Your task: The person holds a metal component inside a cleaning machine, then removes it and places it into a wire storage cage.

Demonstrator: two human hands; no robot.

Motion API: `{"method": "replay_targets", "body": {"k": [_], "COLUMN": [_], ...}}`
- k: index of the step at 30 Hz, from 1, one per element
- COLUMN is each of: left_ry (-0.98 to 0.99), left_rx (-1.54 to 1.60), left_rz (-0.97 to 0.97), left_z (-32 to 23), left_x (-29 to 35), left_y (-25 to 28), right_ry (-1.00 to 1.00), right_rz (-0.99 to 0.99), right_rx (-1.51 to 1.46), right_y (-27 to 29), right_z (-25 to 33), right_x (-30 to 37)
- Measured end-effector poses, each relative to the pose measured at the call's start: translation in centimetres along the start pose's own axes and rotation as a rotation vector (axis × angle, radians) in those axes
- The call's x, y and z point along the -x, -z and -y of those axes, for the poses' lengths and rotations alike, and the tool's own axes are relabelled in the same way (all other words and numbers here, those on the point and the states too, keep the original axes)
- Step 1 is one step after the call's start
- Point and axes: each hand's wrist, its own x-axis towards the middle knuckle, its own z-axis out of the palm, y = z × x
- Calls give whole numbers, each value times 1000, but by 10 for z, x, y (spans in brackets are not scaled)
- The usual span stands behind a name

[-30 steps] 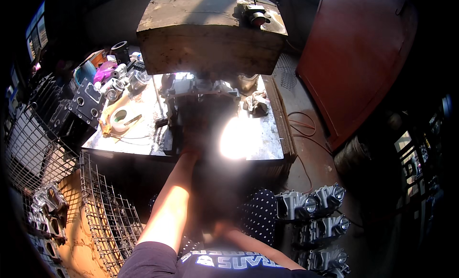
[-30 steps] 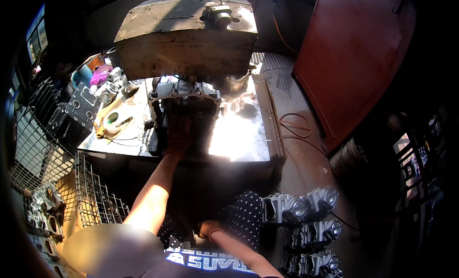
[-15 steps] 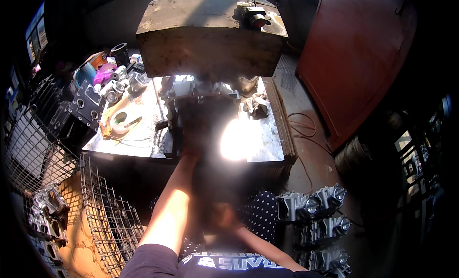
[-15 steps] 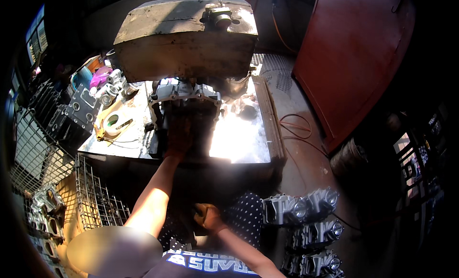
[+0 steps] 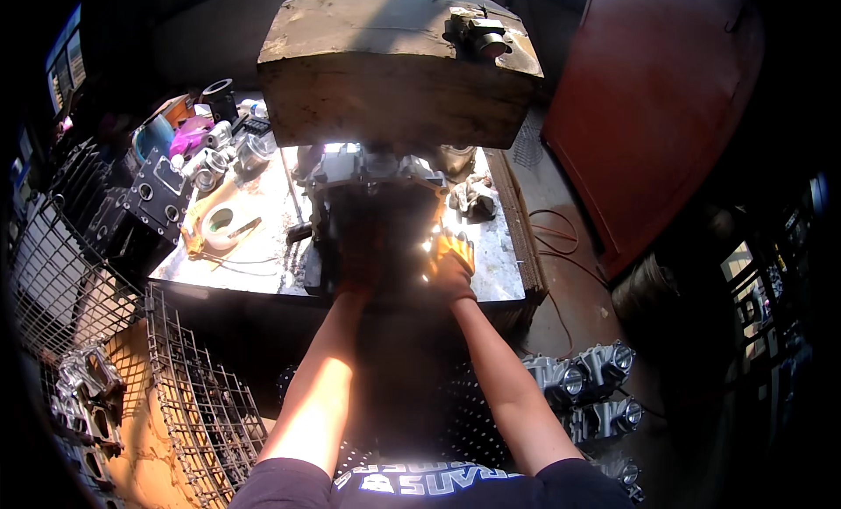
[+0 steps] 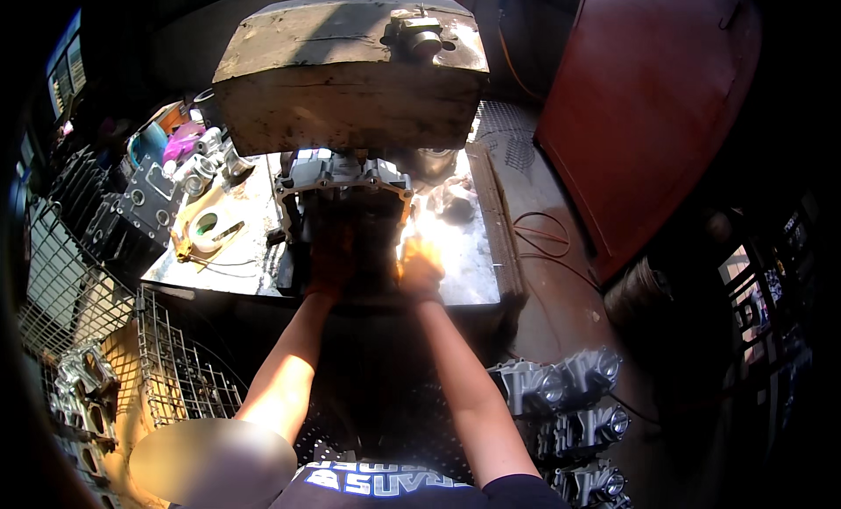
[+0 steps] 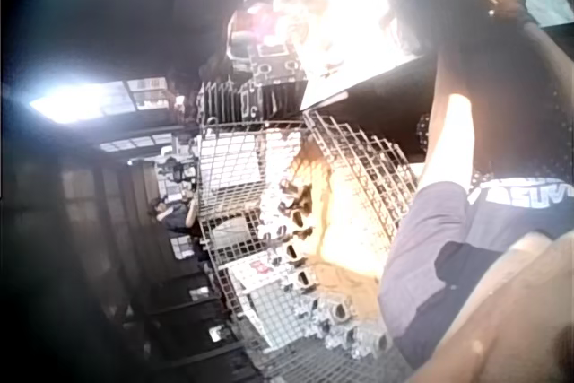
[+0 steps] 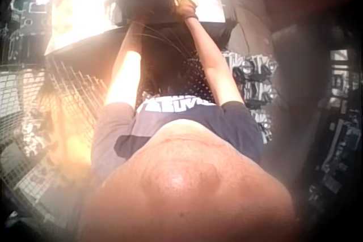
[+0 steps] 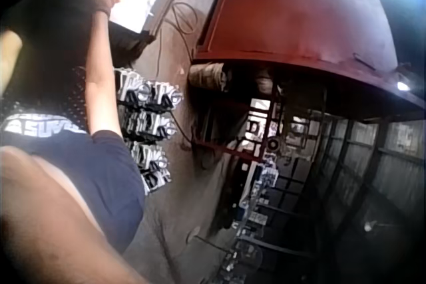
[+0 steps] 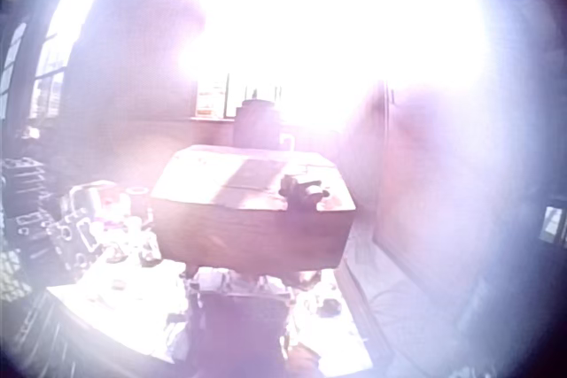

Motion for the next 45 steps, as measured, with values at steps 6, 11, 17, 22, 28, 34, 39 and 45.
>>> {"method": "replay_targets", "body": {"k": [6,11,17,22,28,34,39,45], "left_ry": [-96,-32,-64,-76,-53,-51,-24,-75], "left_rx": [-34,2,-71,-119,-56,-46,-104,-92], "left_rz": [-170,-27,-1,-2,17,10,14,36], "left_z": [9,7,13,4,6,4,17,2], "left_x": [8,8,12,6,5,3,10,2], "left_y": [-12,-8,-19,-8,-9,-3,-23,-5], "right_ry": [144,306,432,276,157,255,256,210], "right_rz": [-468,-537,-203,-336,-342,-457,-548,-533], "right_rx": [1001,591,1613,1758,1580,1751,1283,1336], "right_y": [-51,-6,-22,-64,-92,-89,-58,-99], "right_z": [-7,8,0,-26,-38,-30,-10,-39], "right_x": [-14,-6,-6,-8,-10,-13,-12,-21]}}
